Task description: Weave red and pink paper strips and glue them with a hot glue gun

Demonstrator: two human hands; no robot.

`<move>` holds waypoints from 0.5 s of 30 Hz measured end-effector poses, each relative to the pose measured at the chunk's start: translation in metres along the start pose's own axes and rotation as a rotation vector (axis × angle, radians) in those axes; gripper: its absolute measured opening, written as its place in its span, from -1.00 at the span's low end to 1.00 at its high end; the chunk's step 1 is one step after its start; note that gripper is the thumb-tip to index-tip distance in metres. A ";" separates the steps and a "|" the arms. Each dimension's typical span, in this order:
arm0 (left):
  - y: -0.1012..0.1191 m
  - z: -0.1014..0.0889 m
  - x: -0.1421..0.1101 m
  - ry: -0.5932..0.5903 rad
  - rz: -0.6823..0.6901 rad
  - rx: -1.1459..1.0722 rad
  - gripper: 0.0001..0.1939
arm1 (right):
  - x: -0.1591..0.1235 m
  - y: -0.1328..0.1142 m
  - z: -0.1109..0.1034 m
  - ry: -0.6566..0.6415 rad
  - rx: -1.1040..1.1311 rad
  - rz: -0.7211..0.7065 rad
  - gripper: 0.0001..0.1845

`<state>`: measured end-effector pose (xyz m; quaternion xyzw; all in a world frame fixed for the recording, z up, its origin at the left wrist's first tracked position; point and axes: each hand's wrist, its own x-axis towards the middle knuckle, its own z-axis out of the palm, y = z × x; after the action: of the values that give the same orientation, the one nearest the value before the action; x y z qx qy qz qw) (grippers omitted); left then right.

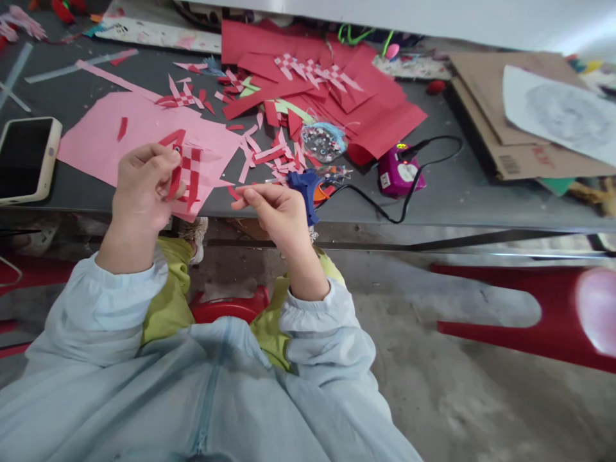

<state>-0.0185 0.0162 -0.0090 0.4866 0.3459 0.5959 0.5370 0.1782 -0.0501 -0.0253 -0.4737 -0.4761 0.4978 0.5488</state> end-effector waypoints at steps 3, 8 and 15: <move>0.001 0.001 0.000 0.054 0.001 -0.012 -0.56 | -0.002 -0.003 0.000 -0.155 -0.105 0.051 -0.52; 0.002 0.007 -0.004 0.021 -0.019 -0.024 -0.64 | -0.006 -0.007 0.002 -0.483 -0.246 0.136 -0.38; 0.003 0.015 -0.009 -0.071 -0.082 -0.035 -0.56 | -0.004 0.009 0.010 -0.313 -0.072 -0.009 -0.44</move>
<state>-0.0052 0.0055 -0.0034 0.4836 0.3357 0.5617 0.5814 0.1674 -0.0529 -0.0332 -0.4077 -0.5755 0.5454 0.4528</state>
